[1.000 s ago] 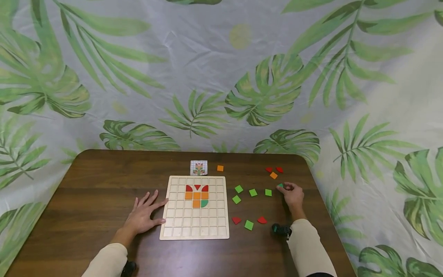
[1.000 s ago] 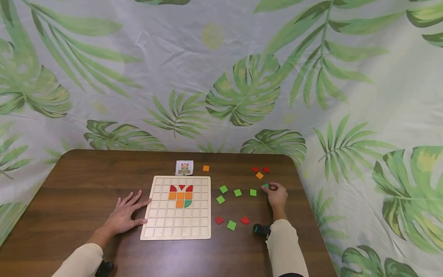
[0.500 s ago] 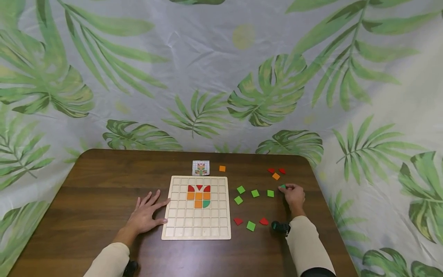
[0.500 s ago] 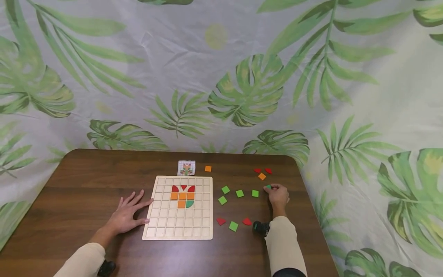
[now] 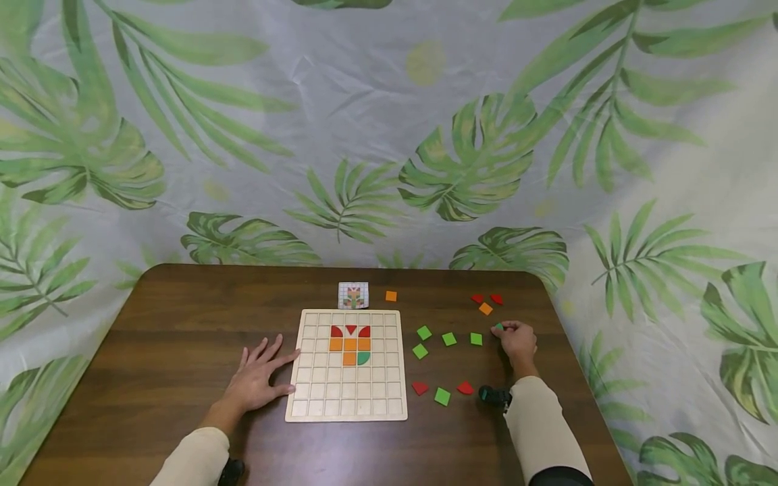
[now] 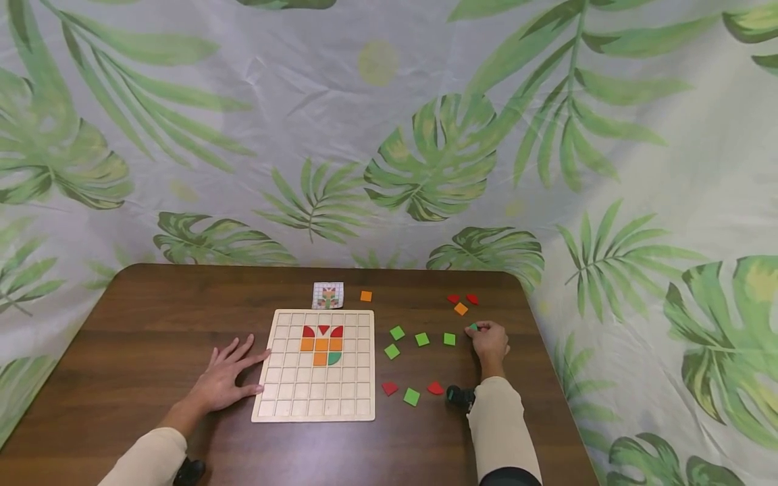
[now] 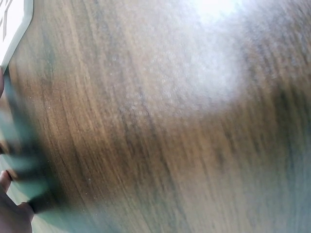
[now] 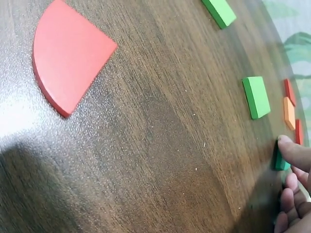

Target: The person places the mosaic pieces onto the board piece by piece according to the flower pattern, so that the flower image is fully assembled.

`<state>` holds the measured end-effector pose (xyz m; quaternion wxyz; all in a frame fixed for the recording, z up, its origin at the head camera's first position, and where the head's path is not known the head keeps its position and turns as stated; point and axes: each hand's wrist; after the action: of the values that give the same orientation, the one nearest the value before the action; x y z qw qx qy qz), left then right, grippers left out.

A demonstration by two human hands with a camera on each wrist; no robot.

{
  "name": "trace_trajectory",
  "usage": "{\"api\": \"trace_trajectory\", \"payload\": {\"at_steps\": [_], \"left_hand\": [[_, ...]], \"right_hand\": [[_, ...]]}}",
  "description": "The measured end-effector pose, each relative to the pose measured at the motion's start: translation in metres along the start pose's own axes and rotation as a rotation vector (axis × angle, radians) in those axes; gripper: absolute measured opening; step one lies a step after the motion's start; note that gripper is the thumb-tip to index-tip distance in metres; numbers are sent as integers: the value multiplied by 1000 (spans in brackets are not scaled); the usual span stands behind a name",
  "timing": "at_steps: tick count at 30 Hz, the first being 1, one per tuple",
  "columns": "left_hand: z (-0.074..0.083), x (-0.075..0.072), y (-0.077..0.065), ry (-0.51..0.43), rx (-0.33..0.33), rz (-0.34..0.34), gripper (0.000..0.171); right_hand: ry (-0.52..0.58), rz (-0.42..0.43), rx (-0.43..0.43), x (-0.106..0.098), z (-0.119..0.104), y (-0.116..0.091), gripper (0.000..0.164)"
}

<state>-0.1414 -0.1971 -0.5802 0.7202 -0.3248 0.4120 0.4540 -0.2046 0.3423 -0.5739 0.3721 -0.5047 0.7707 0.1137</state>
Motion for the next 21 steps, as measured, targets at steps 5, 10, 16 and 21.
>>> {"api": "trace_trajectory", "payload": {"at_steps": [5,10,16,21], "left_hand": [[1,0,0,5,-7,2,70],[0,0,1,11,-18,-5,71],[0,0,0,10,-17,-6,70],[1,0,0,2,-12,-2,70]], "right_hand": [[21,19,-7,0,0,0,28],[73,8,-30,0,2,0,25],[95,-13,-63,-1,4,0,22],[118,-23,-90,-3,2,0,21]]}}
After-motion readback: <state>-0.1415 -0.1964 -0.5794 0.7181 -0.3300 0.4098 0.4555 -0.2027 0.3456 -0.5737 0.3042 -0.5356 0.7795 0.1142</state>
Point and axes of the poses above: each hand's wrist, its own y-axis towards the middle knuckle, its own x-axis out of the palm, z = x × y, and after that the axes turned 4 degrees about -z, right-handed
